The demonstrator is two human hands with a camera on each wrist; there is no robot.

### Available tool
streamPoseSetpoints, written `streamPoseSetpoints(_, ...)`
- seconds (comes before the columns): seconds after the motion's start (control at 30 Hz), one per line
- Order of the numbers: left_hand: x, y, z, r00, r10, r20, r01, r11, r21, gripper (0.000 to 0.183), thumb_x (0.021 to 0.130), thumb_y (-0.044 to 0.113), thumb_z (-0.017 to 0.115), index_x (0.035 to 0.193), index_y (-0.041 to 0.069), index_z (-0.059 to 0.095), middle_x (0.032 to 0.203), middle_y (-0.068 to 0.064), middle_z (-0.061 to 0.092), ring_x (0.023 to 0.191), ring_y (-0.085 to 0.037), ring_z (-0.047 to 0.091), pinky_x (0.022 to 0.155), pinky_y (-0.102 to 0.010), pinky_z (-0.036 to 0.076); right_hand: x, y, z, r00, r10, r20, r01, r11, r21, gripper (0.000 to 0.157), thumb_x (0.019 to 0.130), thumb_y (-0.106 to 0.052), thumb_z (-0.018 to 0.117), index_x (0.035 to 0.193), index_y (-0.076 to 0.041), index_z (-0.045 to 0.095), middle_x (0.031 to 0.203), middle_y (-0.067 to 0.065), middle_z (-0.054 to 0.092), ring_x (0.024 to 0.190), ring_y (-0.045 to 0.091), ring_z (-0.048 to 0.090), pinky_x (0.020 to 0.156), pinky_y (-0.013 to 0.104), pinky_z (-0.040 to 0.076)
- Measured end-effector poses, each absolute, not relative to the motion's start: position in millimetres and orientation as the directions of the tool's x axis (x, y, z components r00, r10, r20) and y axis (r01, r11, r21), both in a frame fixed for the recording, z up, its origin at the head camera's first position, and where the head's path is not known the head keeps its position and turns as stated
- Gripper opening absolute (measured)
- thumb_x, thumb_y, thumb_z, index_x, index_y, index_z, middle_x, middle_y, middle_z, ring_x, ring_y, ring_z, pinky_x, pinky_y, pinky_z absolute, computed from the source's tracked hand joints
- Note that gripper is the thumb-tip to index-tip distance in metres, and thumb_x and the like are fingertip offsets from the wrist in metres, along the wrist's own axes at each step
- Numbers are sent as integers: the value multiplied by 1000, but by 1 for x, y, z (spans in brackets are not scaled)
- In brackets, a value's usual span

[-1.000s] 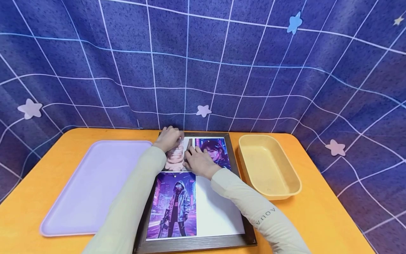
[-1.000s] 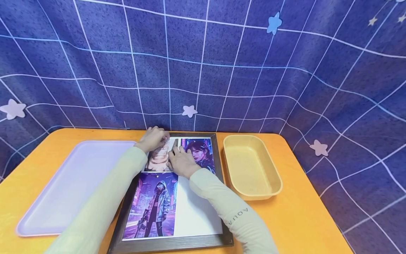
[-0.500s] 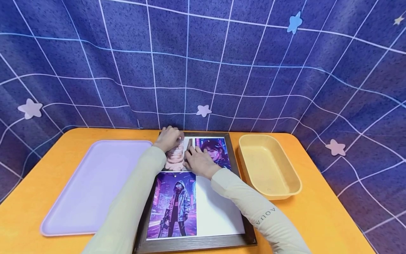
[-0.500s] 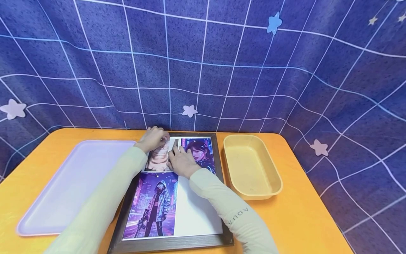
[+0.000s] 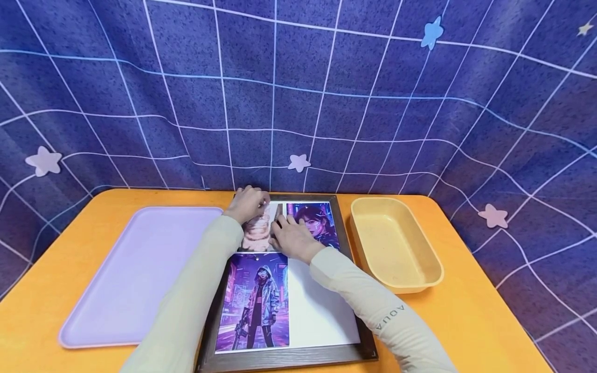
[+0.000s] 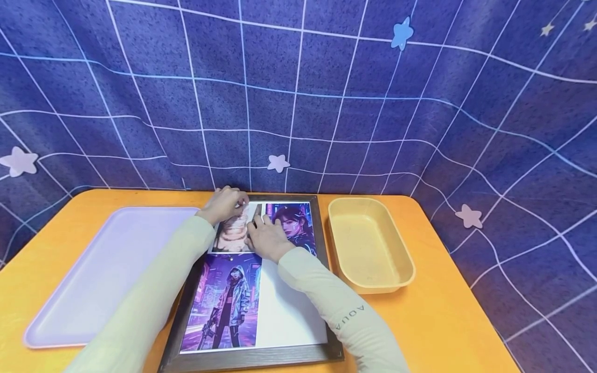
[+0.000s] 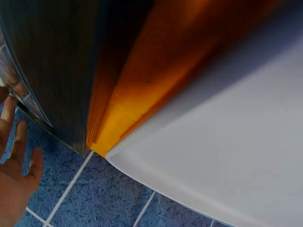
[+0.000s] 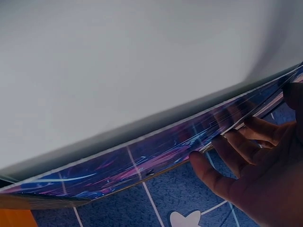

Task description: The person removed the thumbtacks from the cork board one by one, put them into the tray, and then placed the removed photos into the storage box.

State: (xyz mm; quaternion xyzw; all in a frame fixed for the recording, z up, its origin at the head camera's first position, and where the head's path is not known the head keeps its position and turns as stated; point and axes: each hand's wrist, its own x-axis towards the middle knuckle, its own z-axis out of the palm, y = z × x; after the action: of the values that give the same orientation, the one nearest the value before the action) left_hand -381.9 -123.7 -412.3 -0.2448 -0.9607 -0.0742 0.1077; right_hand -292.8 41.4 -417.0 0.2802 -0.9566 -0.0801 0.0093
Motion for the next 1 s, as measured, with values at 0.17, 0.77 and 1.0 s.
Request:
streamPoseSetpoints(0.17, -379, -123, -411, -854, 460, 241, 490, 868, 80, 16, 78, 14, 67, 94, 15, 69, 93, -5, 66, 88, -31, 56, 76, -48, 41, -293, 41, -417, -843, -537, -24, -534, 831, 156, 45, 95, -45, 37, 129, -17, 44, 128, 3, 44, 114, 21, 41, 91, 44, 41)
streamPoseSetpoints(0.77, -381, -121, -412, -850, 468, 241, 496, 865, 74, 20, 75, 10, 67, 95, 13, 68, 93, -7, 66, 89, -32, 55, 76, -47, 40, -292, 42, -415, -844, -536, -28, -533, 832, 152, 45, 95, -44, 37, 129, -17, 44, 129, 4, 44, 115, 21, 40, 91, 45, 41)
streamPoseSetpoints(1.0, -382, -120, -413, -852, 470, 230, 495, 867, 59, 16, 77, 11, 67, 93, 14, 68, 93, -7, 66, 89, -32, 54, 76, -47, 40, -293, 41, -416, -846, -533, -31, -531, 834, 153, 43, 95, -45, 37, 128, -18, 45, 127, 3, 44, 114, 20, 41, 90, 45, 41)
